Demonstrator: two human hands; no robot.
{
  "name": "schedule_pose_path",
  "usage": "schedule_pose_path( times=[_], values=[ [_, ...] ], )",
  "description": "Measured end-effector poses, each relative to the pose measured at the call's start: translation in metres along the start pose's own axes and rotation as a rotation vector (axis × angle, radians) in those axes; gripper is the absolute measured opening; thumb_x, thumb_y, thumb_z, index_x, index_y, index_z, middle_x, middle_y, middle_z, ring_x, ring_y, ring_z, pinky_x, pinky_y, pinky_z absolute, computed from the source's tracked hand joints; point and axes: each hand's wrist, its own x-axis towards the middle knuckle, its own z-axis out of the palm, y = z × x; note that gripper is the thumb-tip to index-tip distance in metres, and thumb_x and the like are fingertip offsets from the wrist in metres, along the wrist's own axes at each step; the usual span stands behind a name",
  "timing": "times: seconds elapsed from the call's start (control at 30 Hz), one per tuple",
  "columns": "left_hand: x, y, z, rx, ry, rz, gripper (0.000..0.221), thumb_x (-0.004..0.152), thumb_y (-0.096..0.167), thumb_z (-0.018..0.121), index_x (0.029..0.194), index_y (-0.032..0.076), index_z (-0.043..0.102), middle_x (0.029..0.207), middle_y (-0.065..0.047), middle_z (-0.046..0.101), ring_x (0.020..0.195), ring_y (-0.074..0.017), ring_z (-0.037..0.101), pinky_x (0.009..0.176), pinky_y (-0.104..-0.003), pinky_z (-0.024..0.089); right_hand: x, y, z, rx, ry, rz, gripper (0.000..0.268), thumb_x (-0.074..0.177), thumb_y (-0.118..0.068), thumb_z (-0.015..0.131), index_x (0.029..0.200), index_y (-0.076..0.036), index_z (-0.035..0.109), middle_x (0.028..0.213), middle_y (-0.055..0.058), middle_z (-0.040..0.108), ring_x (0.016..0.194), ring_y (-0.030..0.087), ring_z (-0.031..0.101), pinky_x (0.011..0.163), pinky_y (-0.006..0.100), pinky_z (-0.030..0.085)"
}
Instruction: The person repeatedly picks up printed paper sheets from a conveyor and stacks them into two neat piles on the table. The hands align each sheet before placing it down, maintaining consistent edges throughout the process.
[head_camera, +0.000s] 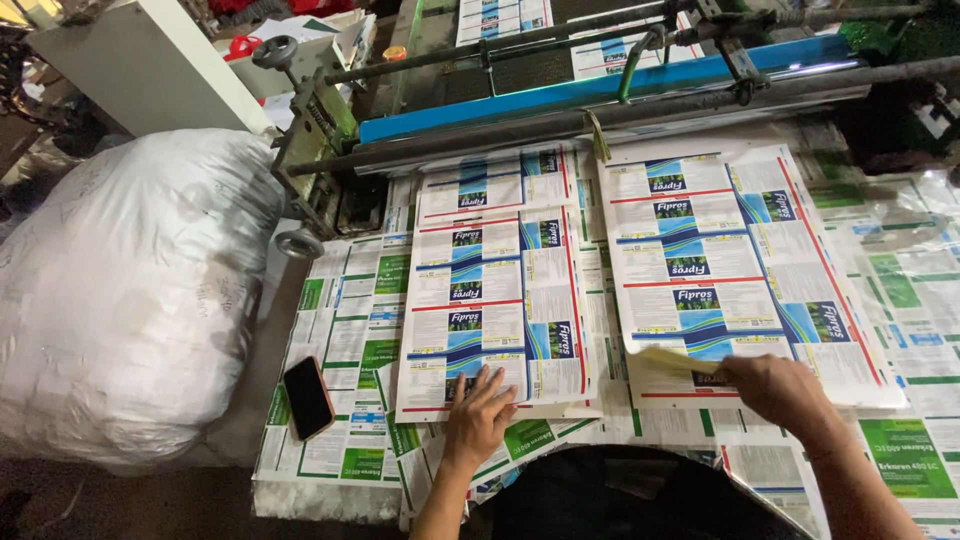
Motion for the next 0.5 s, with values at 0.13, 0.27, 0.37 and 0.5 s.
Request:
schedule_pose_path(
  times=[0.13,0.27,0.37,0.5],
  values=[
    [-0.002,-0.006,0.019,0.025,0.068,0.002,0.022,0.096,0.033,0.068,0.102,0.015,0.080,0.137,-0.010,0.068,0.139,-0.0387,0.050,0.120,-0.064,0.021,-0.025,-0.017,-0.030,-0.062,0.232,0.013,0.019,0.104,-0.026,0.052,0.106,-0.025,0.071,0.097,0.001,0.079,0.086,0.022,0.077,0.072,0.040,0.063],
    [-0.005,-0.006,0.023,0.001,0.134,-0.008,0.008,0.090,0.016,0.075,0.083,0.013,0.078,0.132,-0.008,0.071,0.137,-0.0368,0.055,0.120,-0.064,0.025,-0.040,-0.017,-0.006,0.009,0.628,-0.121,0.019,0.098,-0.011,0.052,0.103,-0.017,0.069,0.107,0.003,0.077,0.099,0.026,0.074,0.087,0.045,0.060],
    [-0.006,-0.008,0.027,0.008,0.174,0.010,0.008,0.088,0.017,0.078,0.081,0.013,0.077,0.127,-0.007,0.073,0.134,-0.0345,0.057,0.119,-0.065,0.027,-0.042,-0.009,0.039,-0.075,0.600,-0.139,0.029,0.094,-0.004,0.051,0.109,-0.019,0.071,0.120,0.001,0.075,0.114,0.024,0.071,0.103,0.047,0.056],
    [-0.010,-0.004,0.027,0.007,0.195,0.002,0.010,0.086,0.022,0.080,0.083,0.013,0.078,0.123,-0.005,0.076,0.131,-0.0308,0.060,0.117,-0.063,0.031,-0.053,-0.007,0.077,-0.084,0.465,-0.058,0.045,0.083,-0.001,0.057,0.119,-0.023,0.073,0.133,-0.004,0.070,0.128,0.020,0.063,0.110,0.046,0.052]
  ],
)
